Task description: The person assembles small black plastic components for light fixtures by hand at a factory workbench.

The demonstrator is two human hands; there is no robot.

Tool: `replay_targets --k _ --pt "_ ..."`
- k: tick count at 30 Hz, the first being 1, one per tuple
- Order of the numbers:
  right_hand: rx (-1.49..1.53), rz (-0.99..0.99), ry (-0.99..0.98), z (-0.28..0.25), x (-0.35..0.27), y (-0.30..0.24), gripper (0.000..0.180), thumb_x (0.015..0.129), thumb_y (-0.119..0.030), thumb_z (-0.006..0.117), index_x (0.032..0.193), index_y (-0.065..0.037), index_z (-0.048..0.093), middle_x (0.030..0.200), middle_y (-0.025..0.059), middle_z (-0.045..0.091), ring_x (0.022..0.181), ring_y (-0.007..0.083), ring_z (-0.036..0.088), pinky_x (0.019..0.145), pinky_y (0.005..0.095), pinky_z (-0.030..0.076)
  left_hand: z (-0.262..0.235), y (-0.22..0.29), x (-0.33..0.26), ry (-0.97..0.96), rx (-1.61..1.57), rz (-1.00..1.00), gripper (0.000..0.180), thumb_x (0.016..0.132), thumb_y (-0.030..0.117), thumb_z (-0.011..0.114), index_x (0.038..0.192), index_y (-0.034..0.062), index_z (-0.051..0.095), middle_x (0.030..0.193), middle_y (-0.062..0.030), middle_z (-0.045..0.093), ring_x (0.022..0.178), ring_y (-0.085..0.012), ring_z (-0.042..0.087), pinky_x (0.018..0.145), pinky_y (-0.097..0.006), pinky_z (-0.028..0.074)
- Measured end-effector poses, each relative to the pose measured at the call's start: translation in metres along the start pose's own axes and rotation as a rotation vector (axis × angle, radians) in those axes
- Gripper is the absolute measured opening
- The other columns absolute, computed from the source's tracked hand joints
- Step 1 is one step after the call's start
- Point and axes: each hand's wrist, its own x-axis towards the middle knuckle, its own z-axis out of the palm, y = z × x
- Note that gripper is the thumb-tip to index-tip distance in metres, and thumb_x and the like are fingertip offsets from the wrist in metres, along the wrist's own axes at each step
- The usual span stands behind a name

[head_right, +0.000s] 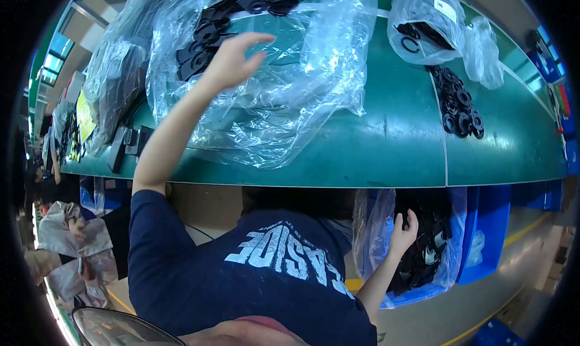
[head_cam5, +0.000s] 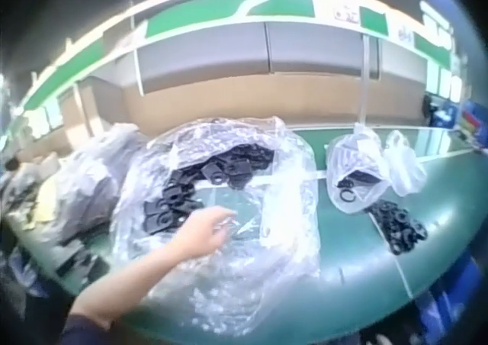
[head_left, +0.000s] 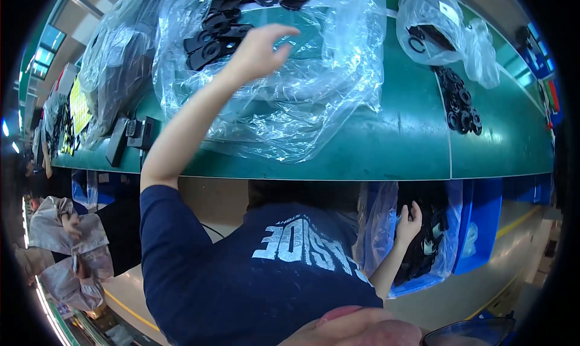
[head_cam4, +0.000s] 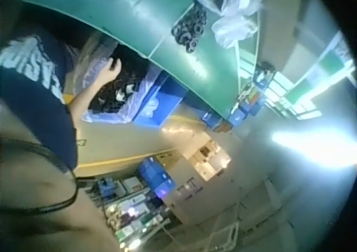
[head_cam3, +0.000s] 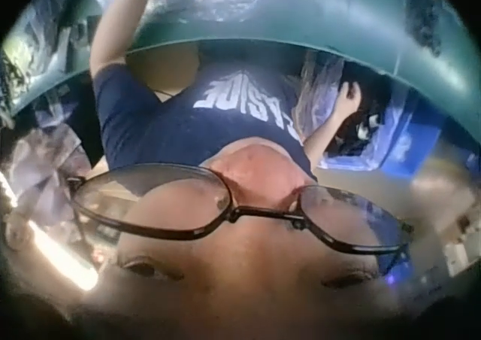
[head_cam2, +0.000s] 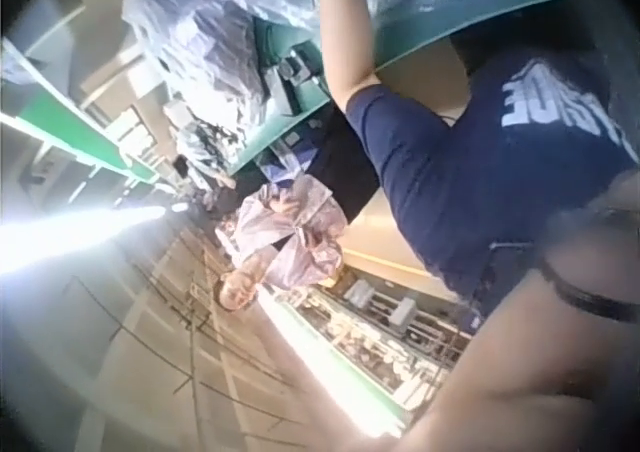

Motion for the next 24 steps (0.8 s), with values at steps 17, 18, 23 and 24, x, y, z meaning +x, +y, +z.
replay_targets --k 17,18,23,24 --pt "0.178 -0.219 -0.486 -0.014 -0.026 -0.125 0.027 0.077 -0.003 0.063 0.102 0.005 0.06 0.092 0.0105 0.063 0.084 0.0157 0.06 0.077 0.027 0.047 -0.021 -0.065 0.035 0.164 0.155 0.145 0.061 0.068 0.027 0.074 0.121 0.0076 0.051 0.105 -0.0131 0.059 0.096 -0.0273 0.058 0.084 -0.032 0.045" --pt "0.184 -0.252 -0.564 -0.022 -0.029 -0.133 0.028 0.078 -0.001 0.062 0.105 0.005 0.059 0.096 0.0107 0.063 0.087 0.0153 0.06 0.078 0.0264 0.046 -0.017 -0.052 0.032 0.155 0.129 0.162 0.061 0.068 0.027 0.074 0.121 0.0076 0.051 0.105 -0.0131 0.059 0.096 -0.0273 0.058 0.084 -0.032 0.045" --pt "0.246 -0.473 -0.638 -0.034 -0.018 -0.191 0.025 0.072 0.0 0.062 0.097 0.004 0.061 0.092 0.014 0.064 0.084 0.0209 0.062 0.076 0.0288 0.047 -0.015 0.013 0.005 0.216 -0.823 -0.299 0.039 0.088 0.025 0.056 0.116 -0.0013 0.051 0.102 -0.0139 0.063 0.09 -0.0205 0.063 0.074 -0.029 0.05" --pt "0.281 -0.503 -0.626 -0.037 -0.013 -0.194 0.024 0.071 -0.002 0.063 0.095 0.004 0.062 0.089 0.0141 0.064 0.082 0.022 0.063 0.075 0.0293 0.048 -0.014 0.036 0.002 0.169 -1.048 -0.471 0.036 0.09 0.024 0.052 0.115 -0.0024 0.052 0.102 -0.0147 0.062 0.09 -0.0215 0.063 0.073 -0.03 0.051"
